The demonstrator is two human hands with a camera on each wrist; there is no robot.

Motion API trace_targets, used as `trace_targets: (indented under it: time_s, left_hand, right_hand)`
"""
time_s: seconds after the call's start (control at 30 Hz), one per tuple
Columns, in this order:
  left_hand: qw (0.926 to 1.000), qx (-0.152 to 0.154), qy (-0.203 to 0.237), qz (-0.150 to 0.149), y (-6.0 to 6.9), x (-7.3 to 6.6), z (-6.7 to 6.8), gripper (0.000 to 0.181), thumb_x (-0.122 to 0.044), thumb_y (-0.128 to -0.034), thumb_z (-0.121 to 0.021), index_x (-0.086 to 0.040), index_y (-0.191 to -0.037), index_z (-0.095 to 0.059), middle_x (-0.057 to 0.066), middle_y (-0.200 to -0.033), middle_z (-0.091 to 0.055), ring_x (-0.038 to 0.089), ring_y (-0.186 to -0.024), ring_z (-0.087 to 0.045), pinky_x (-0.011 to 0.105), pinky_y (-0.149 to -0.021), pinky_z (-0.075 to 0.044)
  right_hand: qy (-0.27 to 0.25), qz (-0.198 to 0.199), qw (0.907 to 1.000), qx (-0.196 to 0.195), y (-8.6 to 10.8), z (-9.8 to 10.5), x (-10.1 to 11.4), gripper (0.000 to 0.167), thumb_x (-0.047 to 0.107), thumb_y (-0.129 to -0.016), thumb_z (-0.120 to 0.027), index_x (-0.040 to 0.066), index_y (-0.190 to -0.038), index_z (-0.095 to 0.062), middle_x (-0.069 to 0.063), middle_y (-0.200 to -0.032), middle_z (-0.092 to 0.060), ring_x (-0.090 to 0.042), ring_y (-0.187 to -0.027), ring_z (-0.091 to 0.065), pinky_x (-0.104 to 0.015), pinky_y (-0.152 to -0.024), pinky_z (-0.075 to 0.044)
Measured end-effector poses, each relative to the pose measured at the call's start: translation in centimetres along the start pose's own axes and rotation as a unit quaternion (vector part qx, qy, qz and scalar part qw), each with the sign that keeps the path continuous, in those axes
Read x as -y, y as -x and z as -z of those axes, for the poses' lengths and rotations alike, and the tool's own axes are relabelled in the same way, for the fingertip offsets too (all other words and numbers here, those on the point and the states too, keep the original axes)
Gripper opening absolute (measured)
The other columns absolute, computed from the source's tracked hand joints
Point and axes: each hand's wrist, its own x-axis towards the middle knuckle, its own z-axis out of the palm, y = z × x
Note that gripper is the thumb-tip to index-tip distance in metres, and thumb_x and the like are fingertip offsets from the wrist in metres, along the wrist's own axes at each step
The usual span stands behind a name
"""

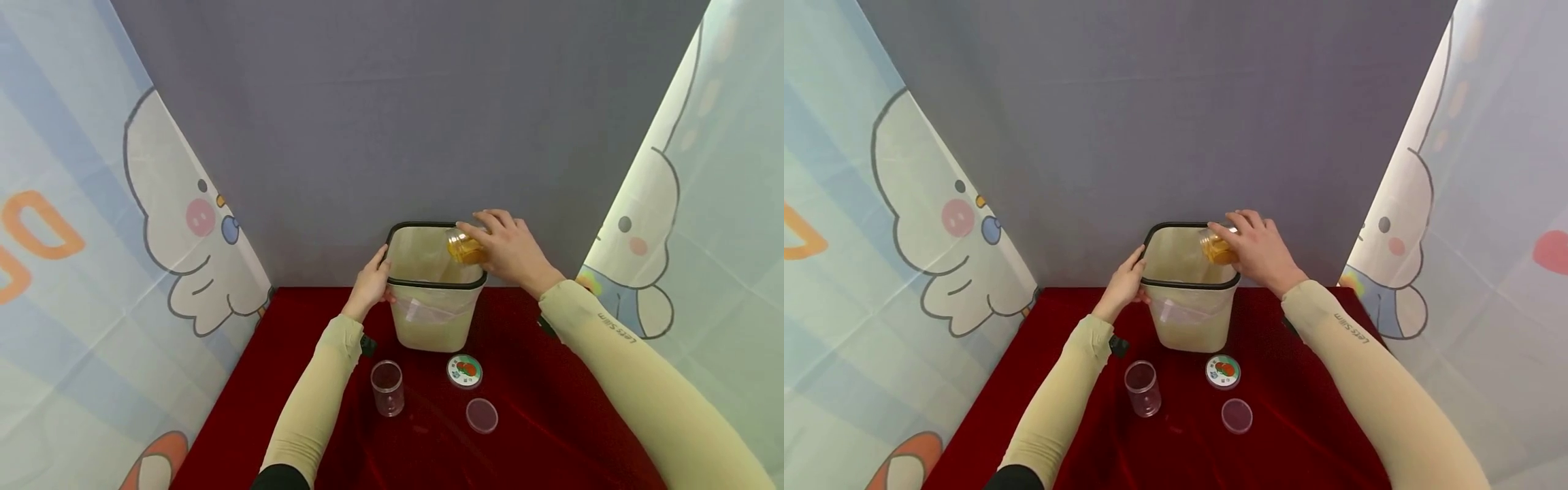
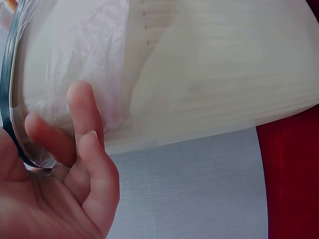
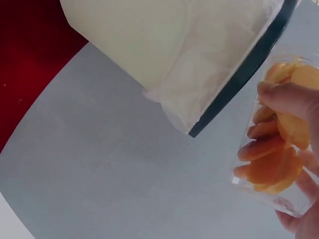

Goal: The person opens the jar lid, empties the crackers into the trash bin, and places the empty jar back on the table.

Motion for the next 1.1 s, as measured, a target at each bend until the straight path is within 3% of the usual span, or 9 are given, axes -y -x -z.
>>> trace_targets:
  time_s: [0.13,0.43,0.63,0.9,1.1]
  left_hand:
    - [1.0000,-0.008,0.000,0.002,0.0,0.0,0.1,0.050,-0.041,-0.1071,-0.037,-0.040,-0.156,-0.028,0.011,-0.056,-0.050,0.047,-0.065,-0.066,0.034,-0.051,-0.052]
    - [1.0000,0.000,-0.004,0.005,0.2,0.2,0.2,0.052,-0.044,-0.1069,-0.036,-0.039,-0.157,-0.027,0.010,-0.055,-0.051,0.031,-0.051,-0.064,0.035,-0.052,-0.053]
    - [1.0000,-0.001,0.002,-0.001,0.0,0.2,0.3,0.051,-0.042,-0.1073,-0.037,-0.040,-0.157,-0.027,0.012,-0.055,-0.051,0.038,-0.057,-0.066,0.036,-0.050,-0.053]
    - [1.0000,-0.003,0.002,-0.001,0.0,0.2,0.4,0.051,-0.042,-0.1074,-0.037,-0.039,-0.157,-0.027,0.013,-0.056,-0.052,0.030,-0.051,-0.064,0.035,-0.051,-0.053]
    - [1.0000,-0.004,-0.003,0.002,0.2,0.2,0.3,0.050,-0.041,-0.1073,-0.037,-0.040,-0.157,-0.027,0.012,-0.056,-0.053,0.041,-0.060,-0.067,0.034,-0.051,-0.053]
  right_hand:
    - [0.009,0.013,0.9999,-0.002,-0.4,0.1,0.1,0.084,0.029,-0.071,-0.091,0.023,-0.145,-0.051,-0.020,-0.140,-0.049,-0.041,-0.126,-0.043,-0.060,-0.081,-0.047]
    - [0.003,0.008,0.9998,0.016,-0.3,0.0,0.3,0.082,0.031,-0.073,-0.091,0.023,-0.144,-0.052,-0.019,-0.141,-0.049,-0.041,-0.126,-0.043,-0.060,-0.083,-0.046]
    - [0.011,0.033,0.9994,0.009,-0.8,0.5,0.2,0.081,0.030,-0.071,-0.091,0.022,-0.142,-0.054,-0.019,-0.138,-0.052,-0.040,-0.126,-0.043,-0.059,-0.079,-0.047]
    - [0.002,0.017,0.9992,0.036,-1.1,1.2,0.4,0.081,0.030,-0.072,-0.090,0.022,-0.144,-0.053,-0.019,-0.139,-0.051,-0.040,-0.126,-0.043,-0.059,-0.082,-0.047]
    - [0.006,0.005,0.9987,0.050,-0.8,1.1,0.3,0.079,0.031,-0.074,-0.090,0.023,-0.144,-0.053,-0.019,-0.140,-0.050,-0.041,-0.127,-0.042,-0.059,-0.083,-0.046]
